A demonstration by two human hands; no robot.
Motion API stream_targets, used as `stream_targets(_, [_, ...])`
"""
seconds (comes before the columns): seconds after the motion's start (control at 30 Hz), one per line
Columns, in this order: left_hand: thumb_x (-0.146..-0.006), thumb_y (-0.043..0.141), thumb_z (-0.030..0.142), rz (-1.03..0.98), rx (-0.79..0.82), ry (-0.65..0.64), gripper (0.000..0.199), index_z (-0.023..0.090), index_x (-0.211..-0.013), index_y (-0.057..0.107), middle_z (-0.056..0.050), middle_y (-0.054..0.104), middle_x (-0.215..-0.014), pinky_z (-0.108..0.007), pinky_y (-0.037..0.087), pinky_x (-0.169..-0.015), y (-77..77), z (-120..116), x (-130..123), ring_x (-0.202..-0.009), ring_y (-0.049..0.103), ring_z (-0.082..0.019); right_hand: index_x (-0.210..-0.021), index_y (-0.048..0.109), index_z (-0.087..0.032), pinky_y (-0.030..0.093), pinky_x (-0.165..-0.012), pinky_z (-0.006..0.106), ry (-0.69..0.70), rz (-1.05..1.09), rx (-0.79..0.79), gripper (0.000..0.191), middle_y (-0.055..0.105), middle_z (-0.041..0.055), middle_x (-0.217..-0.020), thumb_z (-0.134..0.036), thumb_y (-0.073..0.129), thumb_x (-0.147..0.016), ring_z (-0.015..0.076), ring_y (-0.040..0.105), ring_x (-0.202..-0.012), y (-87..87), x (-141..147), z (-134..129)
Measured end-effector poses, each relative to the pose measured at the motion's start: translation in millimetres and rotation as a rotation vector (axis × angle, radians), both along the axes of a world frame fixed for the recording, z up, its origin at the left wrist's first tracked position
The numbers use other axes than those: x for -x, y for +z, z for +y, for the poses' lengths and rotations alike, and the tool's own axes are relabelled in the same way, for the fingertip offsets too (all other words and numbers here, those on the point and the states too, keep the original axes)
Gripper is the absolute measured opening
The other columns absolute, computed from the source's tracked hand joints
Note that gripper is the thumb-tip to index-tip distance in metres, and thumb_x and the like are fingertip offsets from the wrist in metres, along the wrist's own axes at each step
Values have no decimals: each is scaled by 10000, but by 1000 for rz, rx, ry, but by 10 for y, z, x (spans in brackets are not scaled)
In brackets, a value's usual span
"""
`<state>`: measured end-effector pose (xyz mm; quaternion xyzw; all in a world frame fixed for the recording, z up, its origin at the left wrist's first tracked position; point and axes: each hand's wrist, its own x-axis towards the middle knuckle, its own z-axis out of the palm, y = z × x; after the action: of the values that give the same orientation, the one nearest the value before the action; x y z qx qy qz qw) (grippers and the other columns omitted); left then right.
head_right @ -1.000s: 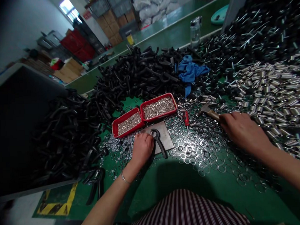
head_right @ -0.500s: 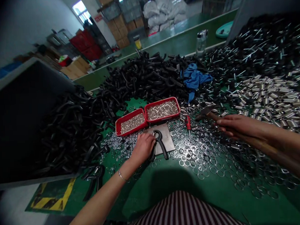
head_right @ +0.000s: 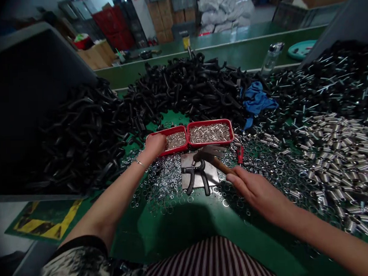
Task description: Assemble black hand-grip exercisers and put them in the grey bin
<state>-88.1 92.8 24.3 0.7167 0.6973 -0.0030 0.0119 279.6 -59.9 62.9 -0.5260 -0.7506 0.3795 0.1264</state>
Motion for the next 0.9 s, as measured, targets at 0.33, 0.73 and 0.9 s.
stream_targets(0.33, [-994, 486, 301, -196, -315, -54, 206, 182, -1018, 653, -111, 671, -1111, -399, 371, -993, -118, -227, 59, -1090, 584, -266, -908, 505, -240, 401, -604, 329, 141, -101, -41, 392, 655, 65, -758, -578, 333, -1008, 220, 603, -649, -122, 307, 253])
stream_targets(0.73, [-966, 563, 240, -665, -76, -281, 141, 188, -938, 691, -42, 723, -950, -333, 476, -874, -192, -779, -848, -922, 655, -198, -916, 576, -222, 290, -370, 213, -248, 399, 414, 485, 527, -29, -583, -683, 429, -949, 91, 401, -407, -325, 136, 178])
stream_targets(0.9, [-946, 577, 224, -668, -29, -270, 144, 187, -943, 716, -47, 745, -962, -317, 496, -868, -266, -637, -903, -907, 682, -203, -932, 552, -227, 225, -321, 181, -395, 562, 541, 447, 483, -63, -573, -673, 516, -916, 66, 330, -360, -527, 104, 35])
